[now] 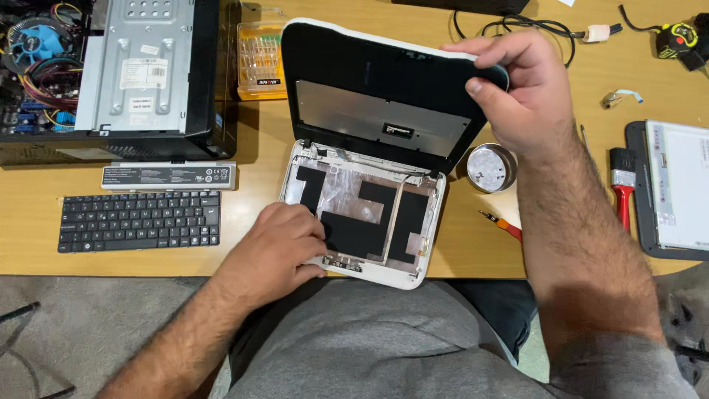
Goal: The person uses a screwdriver to remove screws from the back of a disassembled laptop. They then place a metal cover over the internal components and flip the laptop over. Finally, they connect a ribbon cable to a new screen and place the screen into the laptop frame.
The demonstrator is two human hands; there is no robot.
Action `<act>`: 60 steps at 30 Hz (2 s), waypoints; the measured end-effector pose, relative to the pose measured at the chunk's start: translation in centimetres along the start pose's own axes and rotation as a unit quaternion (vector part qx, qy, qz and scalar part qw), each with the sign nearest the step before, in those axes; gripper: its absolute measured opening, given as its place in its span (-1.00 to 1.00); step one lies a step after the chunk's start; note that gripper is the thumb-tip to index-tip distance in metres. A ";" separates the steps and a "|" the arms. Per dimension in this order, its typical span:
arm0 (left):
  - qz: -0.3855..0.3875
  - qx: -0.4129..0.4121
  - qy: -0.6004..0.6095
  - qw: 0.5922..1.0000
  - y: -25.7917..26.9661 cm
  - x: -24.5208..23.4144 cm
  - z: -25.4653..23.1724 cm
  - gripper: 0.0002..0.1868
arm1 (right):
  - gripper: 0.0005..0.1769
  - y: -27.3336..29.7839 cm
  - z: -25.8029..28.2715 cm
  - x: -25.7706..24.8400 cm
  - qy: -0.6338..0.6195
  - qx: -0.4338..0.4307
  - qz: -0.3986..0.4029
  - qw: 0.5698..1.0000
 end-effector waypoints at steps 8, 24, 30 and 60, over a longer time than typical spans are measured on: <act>-0.091 0.010 0.058 0.994 -0.9 3.1 0.3 -0.70 | -0.66 -2.6 -1.6 -0.4 0.137 0.052 0.019 0.989; -0.095 0.004 0.058 0.994 -1.5 3.6 0.1 -0.69 | -0.71 -0.7 -0.9 -1.0 0.281 0.041 0.030 0.958; -0.097 0.004 0.065 0.993 -1.7 3.8 0.1 -0.73 | -0.70 0.0 -0.7 -1.0 0.280 0.084 0.009 0.956; -0.112 0.031 0.003 0.993 -2.5 3.1 -1.2 -0.73 | -0.35 6.2 15.9 6.8 0.246 -0.271 0.490 0.791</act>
Point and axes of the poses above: each hand's wrist, its own y-axis away from the middle knuckle, its own x-axis out of the palm, z = x × y, the point moved 1 cm from there along -y, towards the middle knuckle, and after that the axes turned 3 degrees about -x, right-handed, at the moved point
